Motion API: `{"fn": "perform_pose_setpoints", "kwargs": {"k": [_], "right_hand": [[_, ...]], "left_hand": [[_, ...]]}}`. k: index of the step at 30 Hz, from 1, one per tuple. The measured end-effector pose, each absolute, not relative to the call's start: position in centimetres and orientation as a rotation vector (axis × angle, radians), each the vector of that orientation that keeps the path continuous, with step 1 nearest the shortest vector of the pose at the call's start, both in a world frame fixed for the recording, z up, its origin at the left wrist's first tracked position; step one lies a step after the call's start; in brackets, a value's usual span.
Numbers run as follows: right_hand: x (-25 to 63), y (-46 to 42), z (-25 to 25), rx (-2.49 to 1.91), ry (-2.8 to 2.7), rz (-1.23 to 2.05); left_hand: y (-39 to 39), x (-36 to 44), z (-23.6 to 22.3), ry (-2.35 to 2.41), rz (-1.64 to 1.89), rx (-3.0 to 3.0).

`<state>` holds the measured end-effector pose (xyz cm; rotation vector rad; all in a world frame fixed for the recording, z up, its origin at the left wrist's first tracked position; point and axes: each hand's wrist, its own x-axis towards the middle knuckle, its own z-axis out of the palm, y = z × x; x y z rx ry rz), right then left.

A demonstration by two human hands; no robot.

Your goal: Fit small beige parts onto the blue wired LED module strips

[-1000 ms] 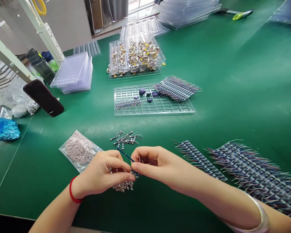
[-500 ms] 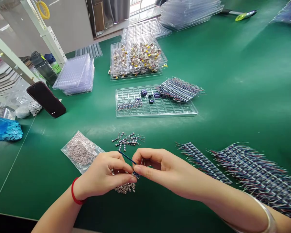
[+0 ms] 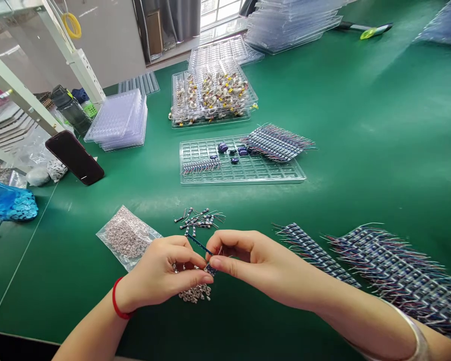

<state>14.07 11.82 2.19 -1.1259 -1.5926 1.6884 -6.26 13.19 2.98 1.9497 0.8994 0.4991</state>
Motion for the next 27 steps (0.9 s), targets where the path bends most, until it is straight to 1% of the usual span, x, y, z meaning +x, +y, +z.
{"fn": "perform_pose_setpoints", "kwargs": {"k": [7,16,27], "right_hand": [[14.15,11.94,2.03,-1.117,-1.59,1.69],[14.23,11.96,1.84,-1.114,-1.634,1.611],[14.15,12.27,1.52,-1.091,-1.628,1.653]], "left_hand": [[13.05,-6.15,2.88,0.897,0.547,2.002],[12.92,-6.16,2.85,0.883,0.598,2.087],[12.73,-6.07,2.98,0.881,0.656,2.114]]}}
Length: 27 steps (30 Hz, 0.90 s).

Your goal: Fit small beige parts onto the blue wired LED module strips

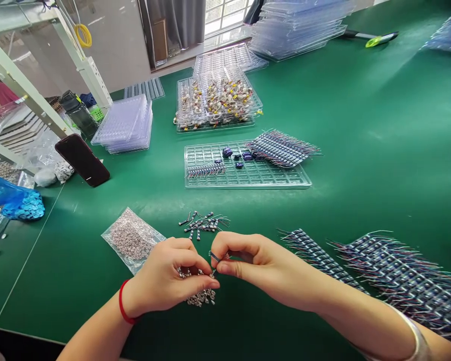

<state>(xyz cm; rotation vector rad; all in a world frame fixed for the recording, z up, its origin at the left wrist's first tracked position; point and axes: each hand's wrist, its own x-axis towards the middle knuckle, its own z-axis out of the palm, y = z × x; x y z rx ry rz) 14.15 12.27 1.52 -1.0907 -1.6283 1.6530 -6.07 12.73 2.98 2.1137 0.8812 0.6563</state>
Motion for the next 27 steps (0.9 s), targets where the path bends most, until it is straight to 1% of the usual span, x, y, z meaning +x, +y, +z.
{"fn": "perform_pose_setpoints", "kwargs": {"k": [27], "right_hand": [[13.75,12.27,2.33,-1.175,-1.404,1.783]], "left_hand": [[13.15,-6.6,2.75,0.954,0.764,2.425]]}}
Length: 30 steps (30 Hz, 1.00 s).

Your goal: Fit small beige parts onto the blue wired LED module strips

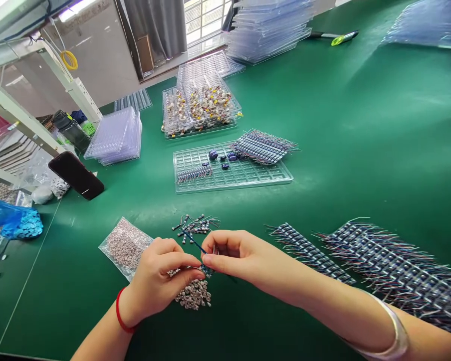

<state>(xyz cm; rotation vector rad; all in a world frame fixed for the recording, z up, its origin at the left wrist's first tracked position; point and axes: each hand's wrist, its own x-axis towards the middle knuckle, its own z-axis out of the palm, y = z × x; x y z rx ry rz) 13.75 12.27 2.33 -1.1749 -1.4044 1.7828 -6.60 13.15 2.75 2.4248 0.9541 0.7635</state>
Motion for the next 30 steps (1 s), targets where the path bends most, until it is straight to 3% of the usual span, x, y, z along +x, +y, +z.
{"fn": "perform_pose_setpoints", "kwargs": {"k": [10,21,30], "right_hand": [[13.7,12.0,2.8,-1.164,-1.462,1.702],[15.1,5.9,3.8,-1.052,-1.613,1.102],[16.0,0.1,1.1,-1.069,-1.628,1.351]], "left_hand": [[13.3,-6.6,3.0,0.899,0.818,2.423],[7.2,-4.3,4.4,0.905,0.723,2.071],[-0.6,-1.6,0.7,1.115,0.911,2.08]]}}
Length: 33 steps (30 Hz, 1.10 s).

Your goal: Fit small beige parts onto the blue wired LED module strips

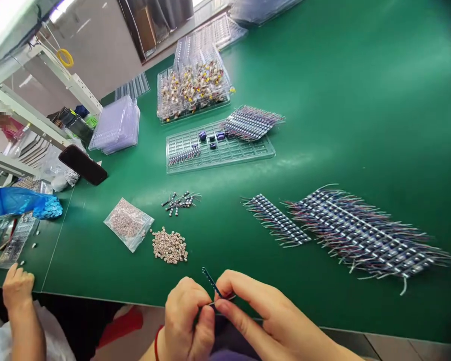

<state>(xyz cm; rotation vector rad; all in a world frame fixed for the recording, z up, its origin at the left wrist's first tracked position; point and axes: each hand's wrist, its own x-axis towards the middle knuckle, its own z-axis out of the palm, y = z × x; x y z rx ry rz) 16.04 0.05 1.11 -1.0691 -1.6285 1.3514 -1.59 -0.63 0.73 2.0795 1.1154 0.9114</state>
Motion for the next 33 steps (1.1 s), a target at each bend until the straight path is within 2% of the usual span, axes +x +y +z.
{"fn": "perform_pose_setpoints", "kwargs": {"k": [5,10,19,33], "right_hand": [[17.1,-2.2,0.5,-1.118,-1.55,1.483],[19.6,-1.9,0.0,-1.292,-1.225,1.41],[18.7,-0.9,1.2,-1.004,-1.355,1.595],[17.6,-1.1,1.0,-1.027,-1.22,1.783]], "left_hand": [[-2.7,-0.8,0.5,1.133,0.809,2.089],[-2.9,-1.5,0.3,1.339,0.881,1.798],[-2.3,-0.3,-0.6,1.098,0.888,1.363],[-2.5,-0.8,-1.2,1.071,0.913,1.507]]}}
